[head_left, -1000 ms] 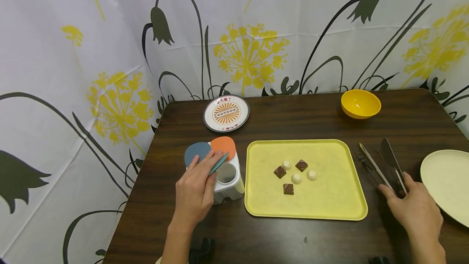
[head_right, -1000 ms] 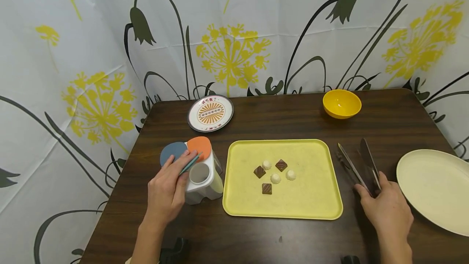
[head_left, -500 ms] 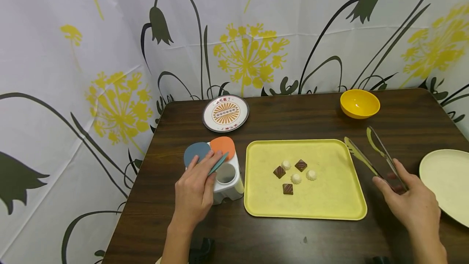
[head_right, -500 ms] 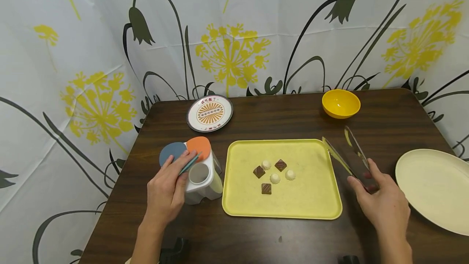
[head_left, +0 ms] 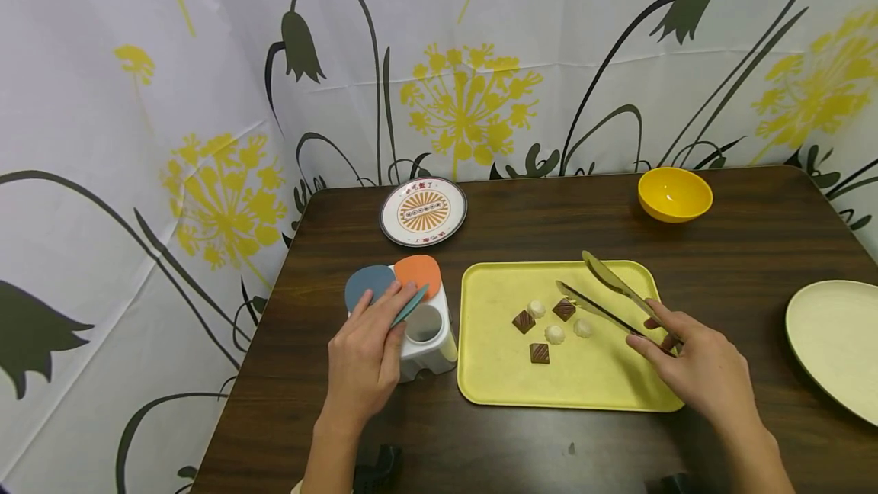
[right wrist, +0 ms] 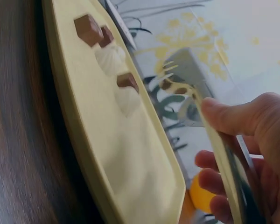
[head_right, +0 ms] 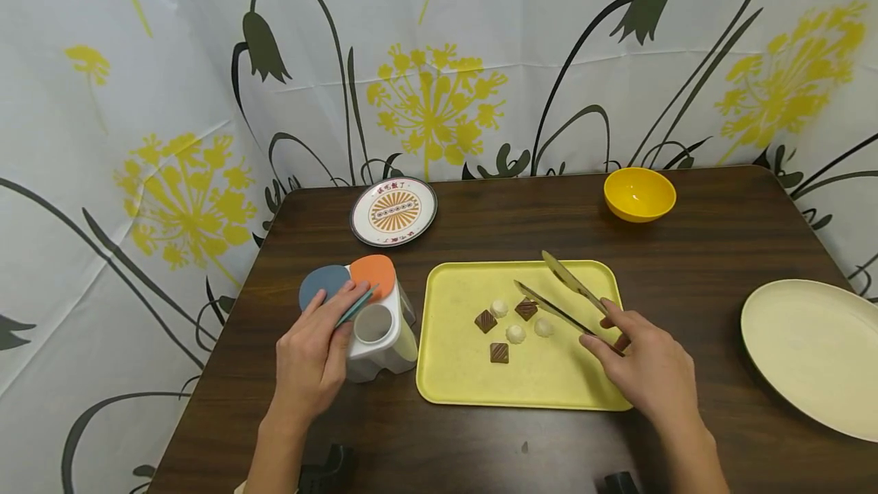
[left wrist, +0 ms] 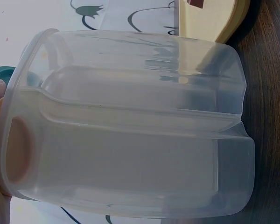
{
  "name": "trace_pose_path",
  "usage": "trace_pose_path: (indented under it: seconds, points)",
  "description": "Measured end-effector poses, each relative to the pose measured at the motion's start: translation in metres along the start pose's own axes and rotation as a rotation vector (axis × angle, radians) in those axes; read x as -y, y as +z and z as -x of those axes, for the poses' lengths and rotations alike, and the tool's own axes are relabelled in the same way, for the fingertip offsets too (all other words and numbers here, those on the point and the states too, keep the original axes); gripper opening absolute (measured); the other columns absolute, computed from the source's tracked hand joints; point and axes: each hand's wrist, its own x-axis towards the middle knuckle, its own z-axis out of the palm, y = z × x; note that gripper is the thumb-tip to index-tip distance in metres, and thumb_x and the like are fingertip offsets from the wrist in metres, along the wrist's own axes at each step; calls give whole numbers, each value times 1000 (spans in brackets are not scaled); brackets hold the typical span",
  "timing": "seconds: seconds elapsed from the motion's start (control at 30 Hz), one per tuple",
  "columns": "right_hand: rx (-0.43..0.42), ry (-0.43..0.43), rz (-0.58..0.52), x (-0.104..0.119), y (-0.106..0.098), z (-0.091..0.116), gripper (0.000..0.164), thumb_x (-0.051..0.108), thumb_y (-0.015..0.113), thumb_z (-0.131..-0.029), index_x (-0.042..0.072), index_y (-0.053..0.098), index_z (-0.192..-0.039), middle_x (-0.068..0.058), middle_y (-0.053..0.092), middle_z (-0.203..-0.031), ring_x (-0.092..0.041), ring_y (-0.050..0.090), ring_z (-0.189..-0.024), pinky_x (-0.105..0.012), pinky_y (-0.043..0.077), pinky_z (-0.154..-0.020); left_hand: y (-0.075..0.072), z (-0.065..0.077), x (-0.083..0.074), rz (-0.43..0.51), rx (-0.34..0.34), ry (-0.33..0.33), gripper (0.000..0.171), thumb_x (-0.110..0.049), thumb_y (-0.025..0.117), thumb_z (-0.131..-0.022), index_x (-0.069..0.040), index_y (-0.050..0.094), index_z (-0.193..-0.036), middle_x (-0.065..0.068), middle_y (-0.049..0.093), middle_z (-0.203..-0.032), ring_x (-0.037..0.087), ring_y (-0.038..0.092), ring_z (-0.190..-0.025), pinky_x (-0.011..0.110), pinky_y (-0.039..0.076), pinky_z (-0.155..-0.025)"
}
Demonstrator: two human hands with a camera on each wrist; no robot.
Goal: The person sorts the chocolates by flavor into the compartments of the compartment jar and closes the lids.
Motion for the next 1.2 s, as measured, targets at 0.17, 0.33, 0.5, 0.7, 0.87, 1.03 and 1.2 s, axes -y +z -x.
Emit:
trace_pose_path:
  seconds: [0.17, 0.33, 0.5, 0.7, 0.87, 1.03, 1.2]
  points:
    - [83, -27, 33, 8, 6, -2, 57, 49, 74, -83, 16, 66, -129, 16, 58, -68, -8, 49, -58, -32, 34, -48, 0, -1, 0, 4, -10, 7, 39, -14, 51, -96, -11, 61, -134, 0, 63, -131, 23, 59, -121, 57, 41, -102]
    - [111, -46, 66, 12, 9, -2, 52, 50, 71, -85, 19, 68, -127, 18, 52, -65, -7, 46, -56, -31, 34, -47, 0, 0, 0, 5, -11, 2, 38, -16, 50, -98, -11, 62, -134, 0, 63, -131, 23, 59, -121, 57, 41, -102]
    - [122, -46, 90, 13, 10, -3, 49, 49, 71, -86, 21, 69, -126, 16, 50, -62, -9, 45, -56, -32, 35, -48, 0, 0, 0, 4, -9, -1, 38, -18, 49, -99, -11, 62, -134, -1, 63, -131, 23, 59, -122, 57, 41, -102]
    - [168, -17, 109, 14, 11, -4, 50, 48, 71, -85, 22, 68, -128, 13, 52, -60, -14, 50, -59, -37, 38, -48, 0, 0, 0, 4, -11, 0, 38, -16, 50, -98, -11, 62, -134, -1, 63, -131, 23, 59, -122, 56, 41, -102]
    - [141, -24, 107, 15, 11, -4, 45, 44, 73, -85, 23, 70, -125, -2, 74, -91, -22, 61, -64, -42, 42, -48, 0, 0, 0, 0, -7, -4, 38, -19, 48, -100, -11, 62, -134, -1, 63, -131, 22, 58, -122, 57, 41, -102]
    - [125, -47, 105, 15, 12, -5, 41, 38, 74, -86, 22, 71, -123, -8, 73, -108, -32, 66, -69, -42, 42, -46, 0, 0, 0, 0, -11, -3, 38, -21, 47, -101, -11, 62, -133, 0, 63, -131, 22, 59, -121, 57, 41, -101]
    - [91, -58, 94, 15, 12, -5, 39, 37, 75, -85, 21, 72, -121, -8, 73, -106, -31, 65, -66, -40, 41, -44, 1, 0, 0, 9, -12, 3, 38, -17, 50, -98, -11, 62, -133, 1, 63, -131, 23, 59, -121, 57, 41, -101]
